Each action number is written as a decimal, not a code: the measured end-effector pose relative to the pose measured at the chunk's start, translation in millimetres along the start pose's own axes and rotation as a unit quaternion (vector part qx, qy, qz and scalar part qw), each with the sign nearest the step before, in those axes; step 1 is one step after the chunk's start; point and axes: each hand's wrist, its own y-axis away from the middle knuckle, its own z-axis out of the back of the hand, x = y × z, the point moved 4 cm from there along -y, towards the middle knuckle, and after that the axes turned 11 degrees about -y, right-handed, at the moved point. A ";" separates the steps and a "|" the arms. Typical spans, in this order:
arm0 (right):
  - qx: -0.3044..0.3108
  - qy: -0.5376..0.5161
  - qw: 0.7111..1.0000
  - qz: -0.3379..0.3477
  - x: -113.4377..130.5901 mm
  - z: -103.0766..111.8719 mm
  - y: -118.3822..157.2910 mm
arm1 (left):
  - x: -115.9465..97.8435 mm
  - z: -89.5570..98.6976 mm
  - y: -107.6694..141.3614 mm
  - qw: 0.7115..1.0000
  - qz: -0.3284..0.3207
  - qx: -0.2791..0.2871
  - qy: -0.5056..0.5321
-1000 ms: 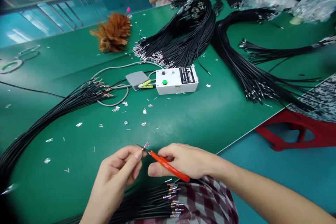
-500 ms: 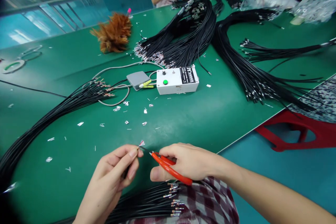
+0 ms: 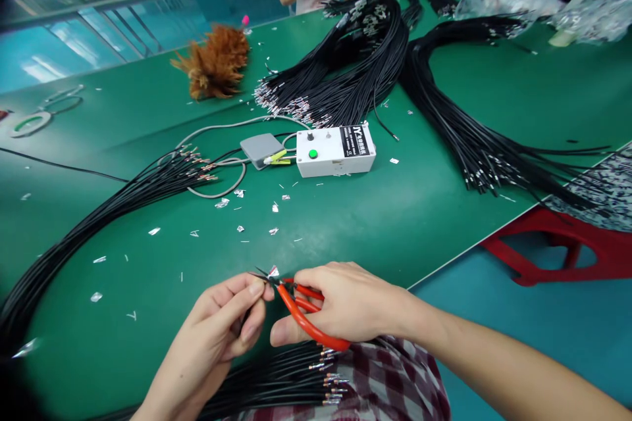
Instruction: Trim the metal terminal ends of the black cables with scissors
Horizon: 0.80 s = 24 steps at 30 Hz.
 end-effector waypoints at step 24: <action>0.048 -0.102 0.994 -0.013 -9.4 -0.3 14.0 | -9.3 -6.6 10.0 0.974 -0.100 -0.108 -0.175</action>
